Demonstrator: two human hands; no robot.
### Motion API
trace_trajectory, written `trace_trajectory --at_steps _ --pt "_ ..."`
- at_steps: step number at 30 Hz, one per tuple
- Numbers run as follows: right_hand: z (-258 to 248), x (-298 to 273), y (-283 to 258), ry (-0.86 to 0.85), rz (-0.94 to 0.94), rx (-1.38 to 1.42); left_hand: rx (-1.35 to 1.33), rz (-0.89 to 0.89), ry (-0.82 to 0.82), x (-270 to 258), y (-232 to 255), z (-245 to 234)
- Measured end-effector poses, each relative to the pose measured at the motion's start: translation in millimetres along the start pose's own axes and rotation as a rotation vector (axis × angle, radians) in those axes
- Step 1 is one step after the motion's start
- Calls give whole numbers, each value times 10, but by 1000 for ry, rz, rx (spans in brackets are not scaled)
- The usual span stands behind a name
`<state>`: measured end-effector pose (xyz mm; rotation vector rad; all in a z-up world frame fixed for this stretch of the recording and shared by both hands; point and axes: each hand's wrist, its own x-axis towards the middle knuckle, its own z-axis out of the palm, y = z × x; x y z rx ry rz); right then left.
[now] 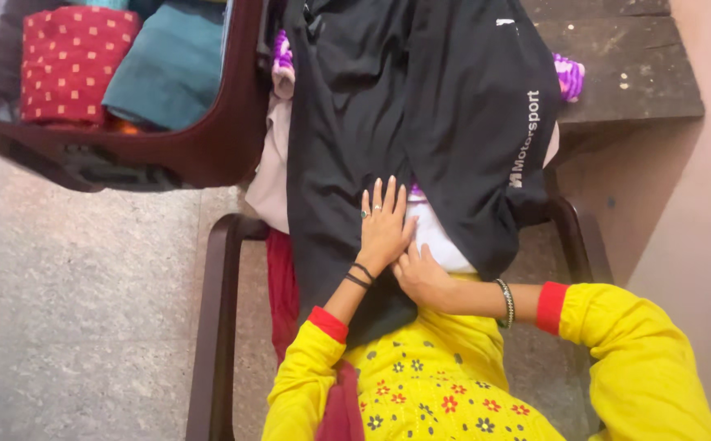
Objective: The person organizes and folds clothes on a table before placing them into a suitcase.
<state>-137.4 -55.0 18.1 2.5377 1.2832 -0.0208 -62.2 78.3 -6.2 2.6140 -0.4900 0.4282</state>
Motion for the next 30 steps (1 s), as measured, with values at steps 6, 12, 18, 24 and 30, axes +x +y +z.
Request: trace_trajectory --at_steps 6,12,18,24,30 --pt "-579 -351 -93 -265 -245 273 -12 81 1 -629 189 -317" --pt "-625 -321 -130 -471 -271 357 -68 98 10 -817 174 -417" --pt "-852 -81 252 -330 -99 418 -25 -25 143 -797 183 -439" --pt "-685 -10 888 251 281 284 84 -270 105 -747 154 -468" --pt "-298 -211 1244 -287 476 252 40 -275 -107 -918 11 -747"
